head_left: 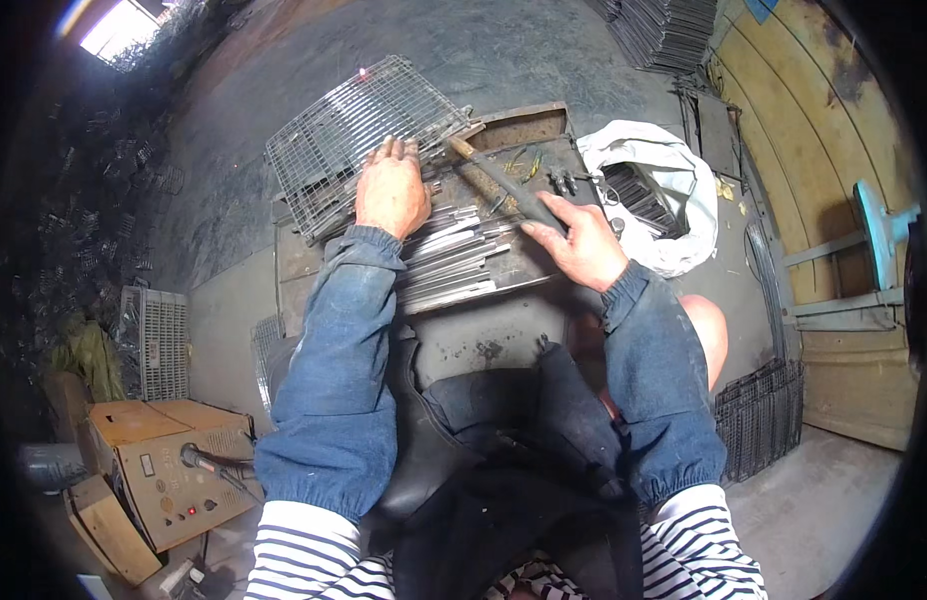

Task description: The recorder is welding metal rods into a frame to create a metal grate structure.

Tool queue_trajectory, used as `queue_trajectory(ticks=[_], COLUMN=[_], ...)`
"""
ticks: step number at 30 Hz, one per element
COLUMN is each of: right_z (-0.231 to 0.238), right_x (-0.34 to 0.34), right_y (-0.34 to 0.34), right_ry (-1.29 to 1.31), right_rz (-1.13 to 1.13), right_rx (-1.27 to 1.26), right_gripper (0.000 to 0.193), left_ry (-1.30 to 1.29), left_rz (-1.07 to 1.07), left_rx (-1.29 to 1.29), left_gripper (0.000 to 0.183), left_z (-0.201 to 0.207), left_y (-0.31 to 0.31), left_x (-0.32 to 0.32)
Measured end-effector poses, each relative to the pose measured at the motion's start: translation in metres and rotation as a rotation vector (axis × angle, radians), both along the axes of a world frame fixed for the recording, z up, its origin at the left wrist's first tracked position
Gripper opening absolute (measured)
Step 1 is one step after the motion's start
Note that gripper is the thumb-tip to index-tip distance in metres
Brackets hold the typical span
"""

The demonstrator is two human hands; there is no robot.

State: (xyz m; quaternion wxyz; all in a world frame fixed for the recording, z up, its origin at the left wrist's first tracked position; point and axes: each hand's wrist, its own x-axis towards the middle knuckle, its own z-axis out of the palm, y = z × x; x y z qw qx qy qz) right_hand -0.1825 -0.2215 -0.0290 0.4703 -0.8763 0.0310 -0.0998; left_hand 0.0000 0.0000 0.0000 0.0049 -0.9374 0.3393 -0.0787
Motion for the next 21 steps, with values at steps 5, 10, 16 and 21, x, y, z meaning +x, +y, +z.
queue_trajectory(ticks=[5, 10, 16, 21], right_z=[-0.008, -0.008, 0.001, -0.013], right_x=[0.01, 0.013, 0.012, 0.015], right_y=[0.002, 0.011, 0.017, 0.014], right_ry=[-0.094, -0.066, -0.104, -0.152], right_rz=[0.011, 0.001, 0.019, 0.017], right_rx=[-0.072, -0.102, -0.055, -0.1], right_gripper=[0.054, 0.05, 0.044, 0.048], left_ry=[-0.09, -0.127, -0.054, -0.052], left_rz=[-0.016, -0.023, -0.011, -0.004], left_rx=[-0.036, -0.038, -0.035, -0.042], left_gripper=[0.065, 0.065, 0.057, 0.064], left_z=[-0.015, -0.019, -0.01, -0.016], left_y=[-0.004, -0.001, 0.0, -0.002], left_x=[0.003, 0.003, -0.002, 0.003])
